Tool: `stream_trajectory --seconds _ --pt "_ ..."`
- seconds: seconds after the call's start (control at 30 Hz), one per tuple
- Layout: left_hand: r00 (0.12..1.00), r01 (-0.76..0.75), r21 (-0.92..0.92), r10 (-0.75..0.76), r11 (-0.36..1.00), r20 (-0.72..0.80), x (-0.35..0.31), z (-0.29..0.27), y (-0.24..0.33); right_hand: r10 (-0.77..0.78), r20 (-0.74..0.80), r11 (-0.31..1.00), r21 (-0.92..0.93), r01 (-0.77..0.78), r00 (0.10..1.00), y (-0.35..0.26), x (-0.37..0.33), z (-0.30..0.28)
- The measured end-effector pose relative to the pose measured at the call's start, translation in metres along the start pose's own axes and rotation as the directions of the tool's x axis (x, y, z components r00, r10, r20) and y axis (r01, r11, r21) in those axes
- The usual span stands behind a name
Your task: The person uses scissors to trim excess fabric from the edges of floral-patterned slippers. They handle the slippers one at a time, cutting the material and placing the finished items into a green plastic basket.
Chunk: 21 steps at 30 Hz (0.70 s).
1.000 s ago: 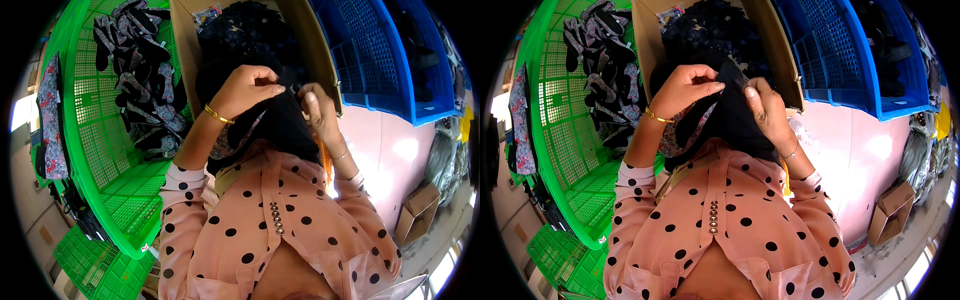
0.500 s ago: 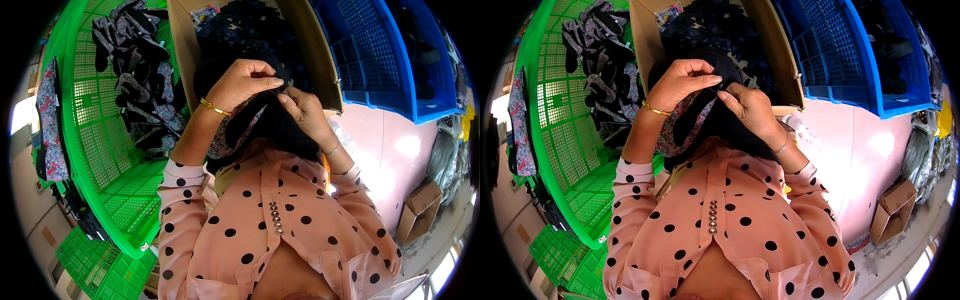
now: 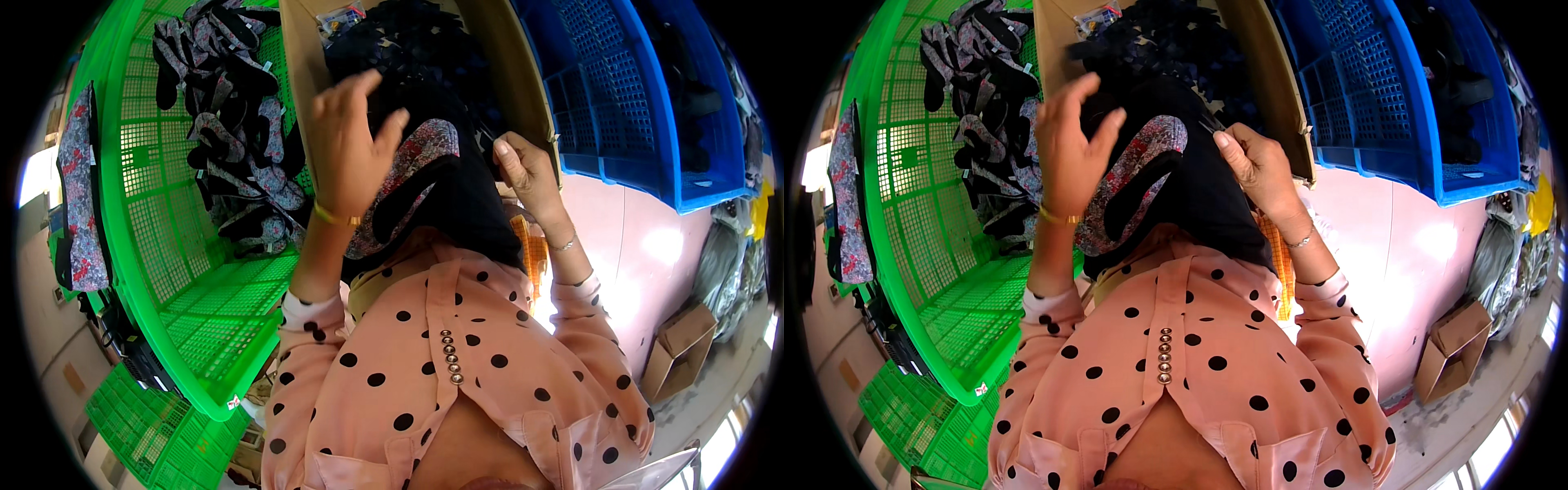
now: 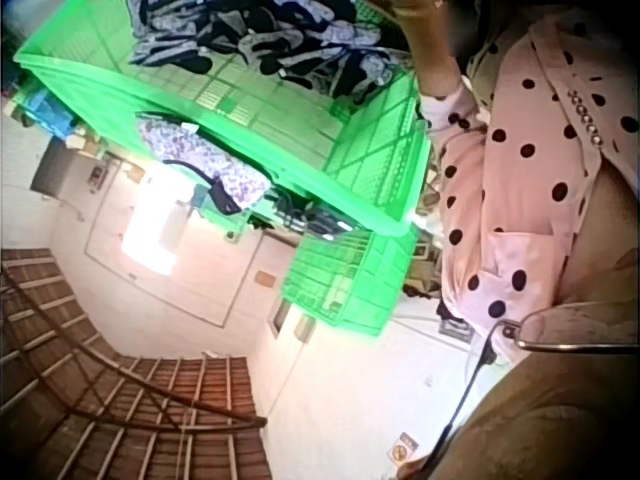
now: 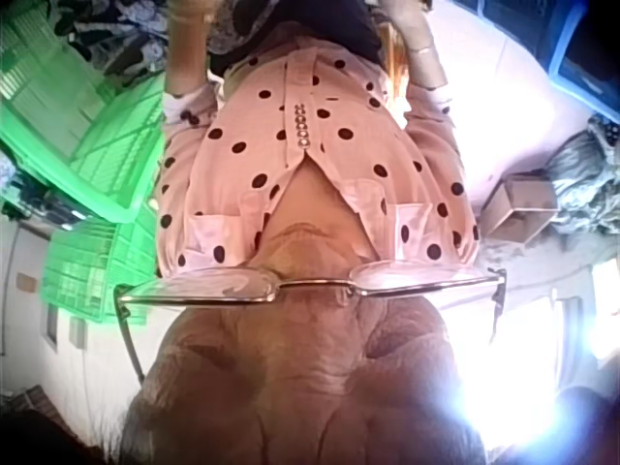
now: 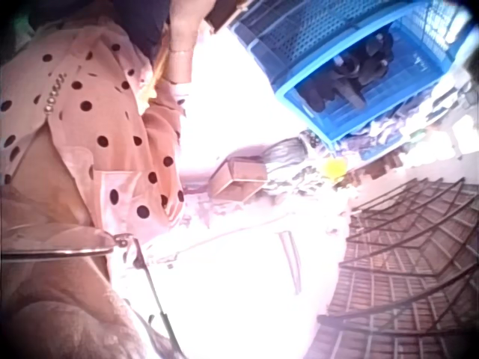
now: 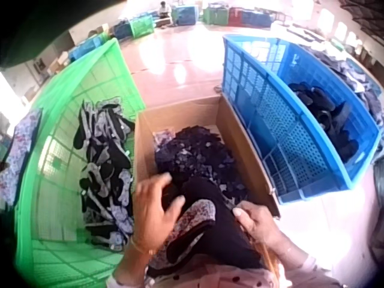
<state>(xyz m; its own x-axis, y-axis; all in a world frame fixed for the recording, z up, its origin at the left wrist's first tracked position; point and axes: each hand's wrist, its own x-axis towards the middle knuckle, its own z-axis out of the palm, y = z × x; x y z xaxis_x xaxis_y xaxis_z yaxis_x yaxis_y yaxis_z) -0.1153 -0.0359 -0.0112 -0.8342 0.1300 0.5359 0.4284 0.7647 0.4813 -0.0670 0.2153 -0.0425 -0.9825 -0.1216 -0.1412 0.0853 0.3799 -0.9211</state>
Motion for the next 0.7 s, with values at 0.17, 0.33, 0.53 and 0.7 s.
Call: stream_trajectory --seconds 0.17,0.33,0.53,0.7 --pt "0.981 -0.062 0.029 0.056 0.998 0.185 -0.044 -0.008 0.036 -0.162 0.168 0.893 -0.395 0.217 0.972 -0.022 0.0 -0.008" --pt "0.984 -0.15 0.11 0.138 0.983 0.109 -0.055 0.0 0.04 -0.209 0.268 0.807 -0.496 0.32 0.941 -0.036 0.013 -0.006" --pt "0.99 -0.143 0.177 0.139 0.974 0.035 -0.057 0.008 0.038 -0.162 0.241 0.843 -0.47 0.262 0.957 -0.036 0.016 -0.007" --pt "0.992 0.104 -0.167 -0.089 0.981 0.093 -0.051 0.006 0.027 -0.162 0.018 0.985 0.057 0.161 0.987 -0.032 0.01 0.016"
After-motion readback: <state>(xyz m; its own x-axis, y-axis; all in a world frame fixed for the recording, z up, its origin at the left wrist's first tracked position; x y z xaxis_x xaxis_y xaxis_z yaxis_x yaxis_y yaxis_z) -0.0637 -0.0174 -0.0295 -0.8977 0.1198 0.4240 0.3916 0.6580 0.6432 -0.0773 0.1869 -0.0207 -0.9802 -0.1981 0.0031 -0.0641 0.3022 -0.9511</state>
